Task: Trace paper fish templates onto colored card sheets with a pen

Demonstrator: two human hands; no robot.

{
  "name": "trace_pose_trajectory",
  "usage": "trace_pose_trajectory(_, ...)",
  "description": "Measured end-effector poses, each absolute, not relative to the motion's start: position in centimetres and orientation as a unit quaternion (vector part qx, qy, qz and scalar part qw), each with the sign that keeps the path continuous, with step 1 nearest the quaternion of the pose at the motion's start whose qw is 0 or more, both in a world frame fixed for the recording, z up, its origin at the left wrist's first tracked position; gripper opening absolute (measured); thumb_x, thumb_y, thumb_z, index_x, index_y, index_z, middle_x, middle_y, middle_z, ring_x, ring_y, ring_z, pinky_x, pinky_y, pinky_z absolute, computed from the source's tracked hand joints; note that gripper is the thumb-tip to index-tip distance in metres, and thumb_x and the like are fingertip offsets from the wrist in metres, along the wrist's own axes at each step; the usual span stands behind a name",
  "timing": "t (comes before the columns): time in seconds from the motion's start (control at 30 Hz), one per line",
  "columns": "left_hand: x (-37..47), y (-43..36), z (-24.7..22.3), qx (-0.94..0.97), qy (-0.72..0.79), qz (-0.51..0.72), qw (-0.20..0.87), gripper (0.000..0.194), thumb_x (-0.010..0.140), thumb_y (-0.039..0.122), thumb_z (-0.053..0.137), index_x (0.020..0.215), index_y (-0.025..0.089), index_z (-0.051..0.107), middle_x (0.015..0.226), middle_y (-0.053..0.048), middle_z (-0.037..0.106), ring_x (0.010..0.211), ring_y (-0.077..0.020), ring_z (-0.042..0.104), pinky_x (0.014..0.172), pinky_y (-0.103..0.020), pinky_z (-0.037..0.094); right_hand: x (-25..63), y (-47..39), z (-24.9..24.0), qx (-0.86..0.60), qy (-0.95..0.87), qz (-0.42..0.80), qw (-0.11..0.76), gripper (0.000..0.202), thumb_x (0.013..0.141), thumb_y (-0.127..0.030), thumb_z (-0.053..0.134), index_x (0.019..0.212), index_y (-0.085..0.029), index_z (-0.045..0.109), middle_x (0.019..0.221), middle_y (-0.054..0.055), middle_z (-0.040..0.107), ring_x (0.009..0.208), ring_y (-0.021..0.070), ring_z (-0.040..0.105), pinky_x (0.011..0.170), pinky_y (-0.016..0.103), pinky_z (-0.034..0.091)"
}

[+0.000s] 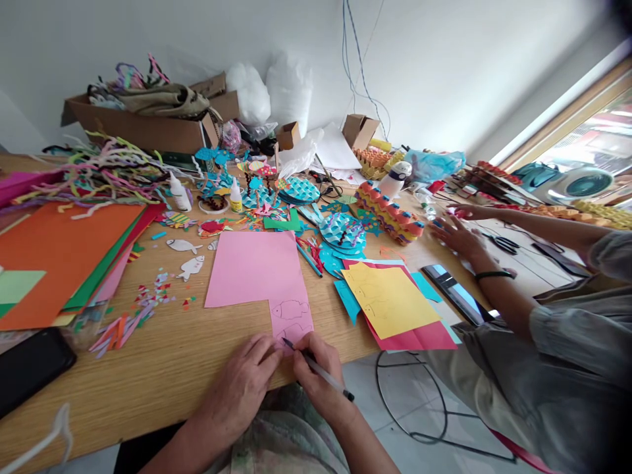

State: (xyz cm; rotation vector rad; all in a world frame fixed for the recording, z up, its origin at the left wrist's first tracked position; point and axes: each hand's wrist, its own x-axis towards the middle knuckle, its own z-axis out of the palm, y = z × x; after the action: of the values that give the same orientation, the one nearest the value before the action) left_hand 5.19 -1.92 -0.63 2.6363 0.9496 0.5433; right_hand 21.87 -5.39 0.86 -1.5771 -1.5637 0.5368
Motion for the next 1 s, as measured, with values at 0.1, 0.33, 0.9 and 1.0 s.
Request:
trace_pose_trajectory(0.1,5.21,-1.94,-0.50,0.915,0.329,0.185,0.141,0.038,0.082,0.003,0.046,0.115,0.022,0.049,0.114,-0.004,0.054,0.109,-0.0211,0.048,0.094,-0.040,0.045,21.90,-5.39,0.82,-0.628,-0.624,0.215,0.412,0.006,0.074,-0.016,0.047,0.068,-0.018,0.048,0.058,-0.003,0.050,0.052,0.0099,0.046,0.052,0.021,0.033)
trace_pose_trajectory(0.33,5.16,-1.99,-0.67,0.915,0.334,0.186,0.130,0.038,0.081,0.005,0.048,0.115,0.021,0.050,0.115,-0.004,0.054,0.109,-0.0215,0.049,0.094,-0.041,0.045,22.00,-5.28,0.91,-0.629,-0.625,0.214,0.409,0.007,0.074,-0.016,0.047,0.068,-0.018,0.049,0.057,-0.003,0.050,0.052,0.0099,0.045,0.051,0.021,0.033)
trace_pose_trajectory(0.9,5.19,-1.91,-0.59,0.917,0.328,0.186,0.135,0.036,0.083,0.006,0.046,0.116,0.020,0.049,0.113,-0.005,0.054,0.109,-0.0218,0.049,0.094,-0.040,0.045,21.86,-5.28,1.19,-0.631,-0.621,0.213,0.414,0.007,0.073,-0.015,0.047,0.067,-0.019,0.048,0.058,-0.003,0.050,0.052,0.0104,0.046,0.051,0.022,0.035)
trace_pose_trajectory(1.0,5.20,-1.85,-0.50,0.918,0.322,0.183,0.138,0.036,0.082,0.005,0.045,0.115,0.020,0.049,0.114,-0.006,0.054,0.108,-0.0215,0.049,0.094,-0.040,0.045,21.83,-5.34,1.17,-0.630,-0.621,0.218,0.412,0.007,0.073,-0.015,0.047,0.067,-0.019,0.049,0.058,-0.003,0.050,0.053,0.0104,0.046,0.052,0.022,0.035)
